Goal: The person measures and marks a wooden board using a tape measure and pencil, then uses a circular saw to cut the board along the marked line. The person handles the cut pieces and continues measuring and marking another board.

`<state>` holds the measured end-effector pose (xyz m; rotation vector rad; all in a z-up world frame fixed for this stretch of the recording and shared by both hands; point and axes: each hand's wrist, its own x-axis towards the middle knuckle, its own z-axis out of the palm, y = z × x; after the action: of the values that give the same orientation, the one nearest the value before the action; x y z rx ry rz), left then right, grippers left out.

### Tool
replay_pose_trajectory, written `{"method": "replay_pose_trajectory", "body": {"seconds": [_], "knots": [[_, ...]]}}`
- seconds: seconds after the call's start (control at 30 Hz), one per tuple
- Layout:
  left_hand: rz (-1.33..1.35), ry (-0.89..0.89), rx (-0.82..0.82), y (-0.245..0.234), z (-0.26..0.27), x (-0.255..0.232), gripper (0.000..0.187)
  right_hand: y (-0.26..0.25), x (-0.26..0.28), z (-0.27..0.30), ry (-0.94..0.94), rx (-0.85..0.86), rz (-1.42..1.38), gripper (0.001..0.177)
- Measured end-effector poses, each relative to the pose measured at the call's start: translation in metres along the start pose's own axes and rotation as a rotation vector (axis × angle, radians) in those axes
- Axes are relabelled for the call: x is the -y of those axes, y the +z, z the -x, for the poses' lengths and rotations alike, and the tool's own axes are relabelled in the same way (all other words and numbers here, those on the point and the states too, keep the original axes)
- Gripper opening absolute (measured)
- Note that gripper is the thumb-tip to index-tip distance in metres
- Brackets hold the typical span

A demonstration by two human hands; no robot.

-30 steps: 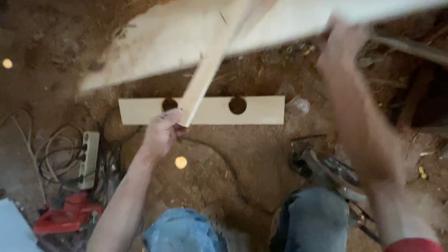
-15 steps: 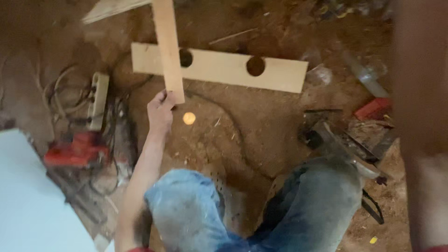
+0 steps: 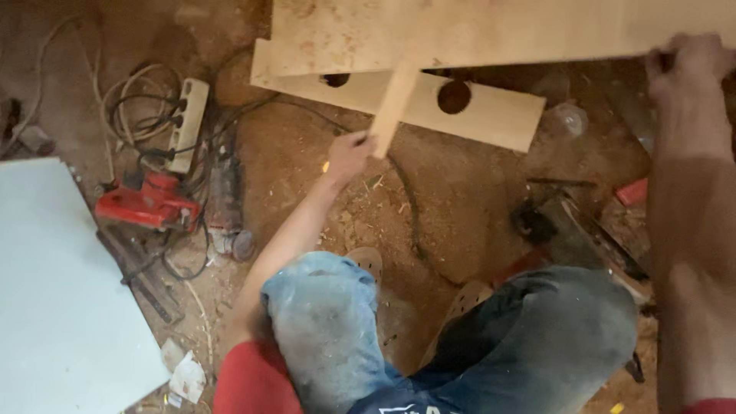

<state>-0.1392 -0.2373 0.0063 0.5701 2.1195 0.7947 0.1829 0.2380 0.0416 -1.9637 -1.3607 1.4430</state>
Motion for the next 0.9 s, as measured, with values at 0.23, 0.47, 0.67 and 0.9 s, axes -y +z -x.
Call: {"method": "replay_pose_trajectory", "body": {"seconds": [0.23,0.47,0.67,0.9], "knots": [[-0.084,0.215,0.056,0.041,-0.016,-0.019,0.037,0.023,-0.004,-0.002,0.055,0.073,-0.053,0.021],[0.336,0.052,0.085,0.009,-0.049,-0.093,0.061,0.037,0.008,0.000,0.072,0.112,-0.157,0.018],[0.649,-0.016,0.186,0.007,-0.101,-0.171,0.063,0.035,0.029,0.012,0.062,0.106,-0.407,0.015],[1.127,-0.050,-0.002,0.065,-0.191,-0.189,0.046,0.000,0.044,0.073,0.042,0.113,-0.859,0.013]]}}
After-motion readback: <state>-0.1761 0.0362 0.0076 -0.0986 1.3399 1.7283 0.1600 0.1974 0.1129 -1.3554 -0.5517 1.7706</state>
